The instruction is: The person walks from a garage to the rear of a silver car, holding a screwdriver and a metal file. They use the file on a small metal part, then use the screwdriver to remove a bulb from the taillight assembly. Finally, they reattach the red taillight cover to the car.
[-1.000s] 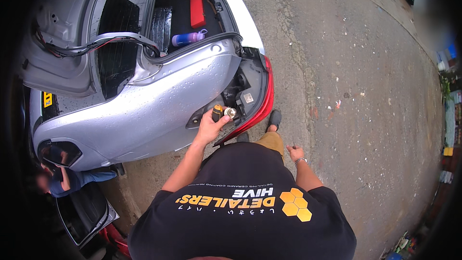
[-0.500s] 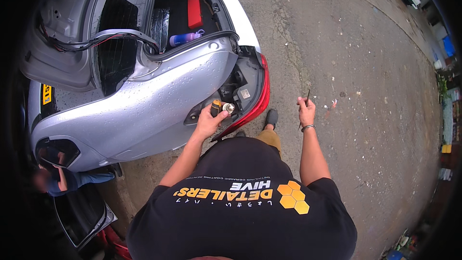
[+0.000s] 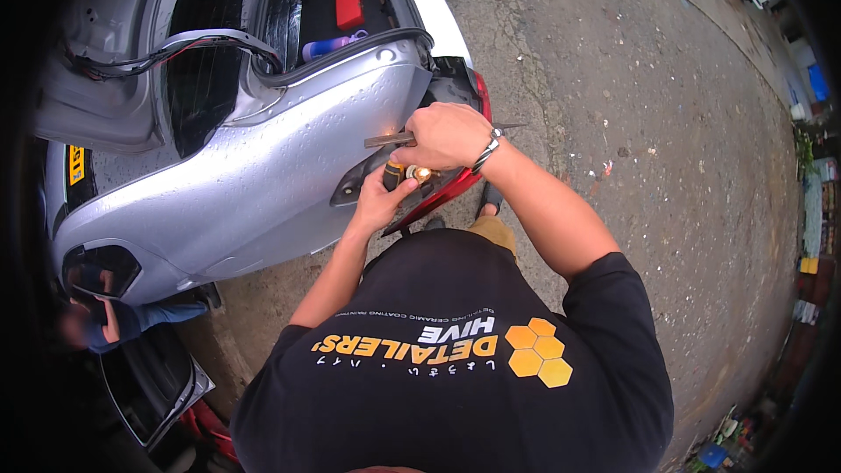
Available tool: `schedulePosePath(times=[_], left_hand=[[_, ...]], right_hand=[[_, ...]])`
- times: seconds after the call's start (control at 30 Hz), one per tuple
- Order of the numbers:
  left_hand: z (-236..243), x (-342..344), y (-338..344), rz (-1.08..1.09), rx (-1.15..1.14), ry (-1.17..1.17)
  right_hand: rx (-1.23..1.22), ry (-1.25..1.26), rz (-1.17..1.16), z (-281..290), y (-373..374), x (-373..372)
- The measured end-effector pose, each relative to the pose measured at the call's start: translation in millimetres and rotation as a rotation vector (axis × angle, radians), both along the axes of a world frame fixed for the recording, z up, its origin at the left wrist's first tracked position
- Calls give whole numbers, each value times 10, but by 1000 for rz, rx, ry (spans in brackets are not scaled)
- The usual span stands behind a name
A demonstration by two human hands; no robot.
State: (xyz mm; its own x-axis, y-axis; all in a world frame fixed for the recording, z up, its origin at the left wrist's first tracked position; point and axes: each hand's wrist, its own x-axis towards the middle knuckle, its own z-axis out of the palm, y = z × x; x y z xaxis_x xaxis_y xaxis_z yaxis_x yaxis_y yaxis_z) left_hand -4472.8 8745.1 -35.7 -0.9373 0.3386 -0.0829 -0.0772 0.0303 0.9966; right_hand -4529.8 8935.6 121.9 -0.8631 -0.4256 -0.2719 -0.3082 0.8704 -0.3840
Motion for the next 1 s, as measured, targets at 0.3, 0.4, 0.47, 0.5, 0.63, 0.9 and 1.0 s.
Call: schedulePosePath(times=[0.3,0.4,0.47,0.5,0.63,0.9,1.0], left_hand=[[-31,4,-138,10,-65,-45],[-83,34,-186,-33,-70,48],[-60,16,-232,-24,164,-118],[-71,53,-269,-8,283,-211],[90,23,-294,-76,-25,-59],[-46,-16,-380,-114,-344,100],[-81,-10,-340,-69,-420,87]], right_hand=[[35,-34,109,-139,-464,-66],[-113,10,102,32,-302,-76],[-284,-34,22,265,-117,-103],[-390,-85,-27,351,0,-124],[-891,-24,-40,485,1131,-93],[-1619,-340,-437,-403,2234,143],[-1754,-549,-514,-859,2225,192]])
